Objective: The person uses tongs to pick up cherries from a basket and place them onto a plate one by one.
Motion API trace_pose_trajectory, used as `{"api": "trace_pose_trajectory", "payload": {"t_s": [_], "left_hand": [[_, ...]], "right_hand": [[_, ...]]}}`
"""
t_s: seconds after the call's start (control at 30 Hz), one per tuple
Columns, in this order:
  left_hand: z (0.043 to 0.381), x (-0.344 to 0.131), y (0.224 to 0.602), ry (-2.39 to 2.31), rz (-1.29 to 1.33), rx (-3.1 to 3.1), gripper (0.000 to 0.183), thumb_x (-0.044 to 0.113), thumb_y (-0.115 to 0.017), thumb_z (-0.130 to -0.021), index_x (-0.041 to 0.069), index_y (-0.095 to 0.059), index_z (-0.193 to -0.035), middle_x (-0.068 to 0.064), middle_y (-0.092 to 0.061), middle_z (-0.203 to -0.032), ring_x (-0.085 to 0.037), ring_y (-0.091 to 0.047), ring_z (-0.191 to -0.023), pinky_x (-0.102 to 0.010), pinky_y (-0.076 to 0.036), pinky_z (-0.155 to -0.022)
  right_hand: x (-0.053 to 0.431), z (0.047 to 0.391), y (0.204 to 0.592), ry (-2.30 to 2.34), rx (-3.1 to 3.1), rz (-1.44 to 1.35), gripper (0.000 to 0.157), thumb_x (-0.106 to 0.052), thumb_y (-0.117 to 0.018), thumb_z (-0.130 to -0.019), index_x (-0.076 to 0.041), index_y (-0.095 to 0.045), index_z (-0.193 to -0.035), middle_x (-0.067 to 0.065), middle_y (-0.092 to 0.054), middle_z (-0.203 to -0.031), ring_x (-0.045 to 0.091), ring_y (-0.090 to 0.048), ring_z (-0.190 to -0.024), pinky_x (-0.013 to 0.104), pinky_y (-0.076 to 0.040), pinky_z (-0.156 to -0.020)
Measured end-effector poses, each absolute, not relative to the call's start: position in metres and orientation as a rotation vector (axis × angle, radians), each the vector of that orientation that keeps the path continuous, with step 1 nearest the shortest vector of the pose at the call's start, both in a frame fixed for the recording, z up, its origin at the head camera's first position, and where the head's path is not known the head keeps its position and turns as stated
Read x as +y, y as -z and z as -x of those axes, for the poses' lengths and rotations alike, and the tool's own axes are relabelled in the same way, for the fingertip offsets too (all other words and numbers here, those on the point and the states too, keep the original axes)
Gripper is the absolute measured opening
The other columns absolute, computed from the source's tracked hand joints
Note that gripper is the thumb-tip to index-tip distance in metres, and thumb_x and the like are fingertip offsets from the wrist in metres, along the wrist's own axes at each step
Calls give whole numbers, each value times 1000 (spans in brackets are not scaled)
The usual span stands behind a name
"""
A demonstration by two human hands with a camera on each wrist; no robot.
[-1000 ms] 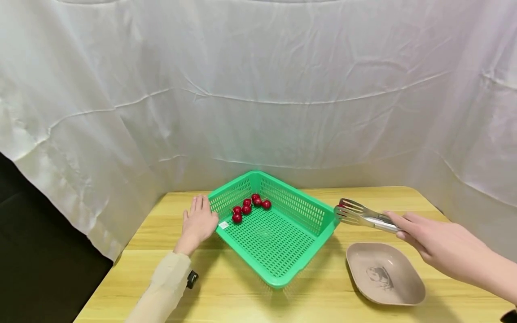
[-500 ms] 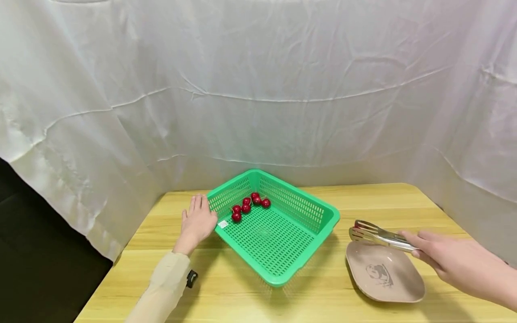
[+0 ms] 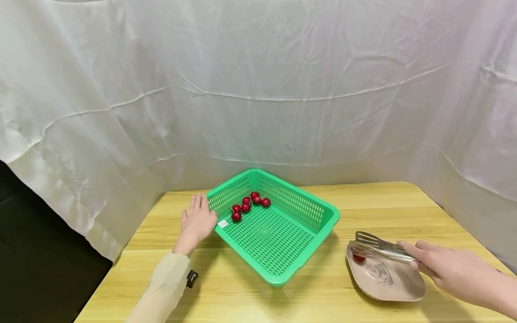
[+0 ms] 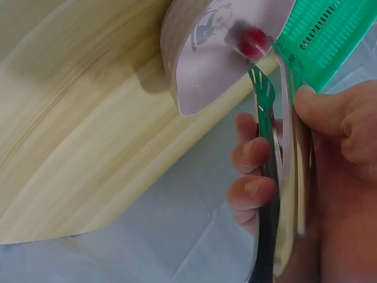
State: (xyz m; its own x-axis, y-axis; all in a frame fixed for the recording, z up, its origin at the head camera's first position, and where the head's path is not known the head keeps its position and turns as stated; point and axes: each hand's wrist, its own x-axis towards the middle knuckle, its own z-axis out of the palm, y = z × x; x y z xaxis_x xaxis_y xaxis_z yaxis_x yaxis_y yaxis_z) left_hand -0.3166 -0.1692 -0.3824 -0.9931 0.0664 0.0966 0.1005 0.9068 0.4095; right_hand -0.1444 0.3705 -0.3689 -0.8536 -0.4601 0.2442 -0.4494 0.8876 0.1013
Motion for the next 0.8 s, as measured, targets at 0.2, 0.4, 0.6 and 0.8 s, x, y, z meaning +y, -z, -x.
{"api": "trace_pose_trajectory", "payload": {"t_s": [0.2,0.4,0.6,0.8], "left_hand": [[317,-170,382,648,139,-2989,67,28,-30,-102,-4,-4,-155,-24,2,-162,-39,5,-148,-63,4,-113],[317,-170,383,659,137,-2982,68,28,-31,-102,-4,-4,-155,-24,1,-162,-39,5,-148,-63,4,-113],[317,-170,383,655,136,-2986,68,28,-30,-102,-5,-4,-155,-24,1,-162,-39,5,-148,-64,4,-113],[317,-170,383,659,134,-2982,68,27,-30,-101,-5,-4,-155,-24,1,-162,-39,4,-148,-63,3,-113]], "right_hand": [[374,146,367,57,-2789,-638,45,-24,-74,-87,-8,-62,-127,-10,-60,-104,7,-60,-76,35,-52,-62],[374,145,356,35,-2796,-538,42,-23,-68,-93,-10,-58,-131,-11,-56,-100,0,-52,-67,30,-44,-52],[373,148,340,29,-2823,-422,38,-23,-64,-96,-10,-57,-131,-4,-61,-98,8,-56,-66,38,-42,-45],[371,155,327,-28,-2779,-405,39,-23,-60,-99,-12,-53,-135,11,-66,-114,29,-68,-79,52,-48,-52]]}}
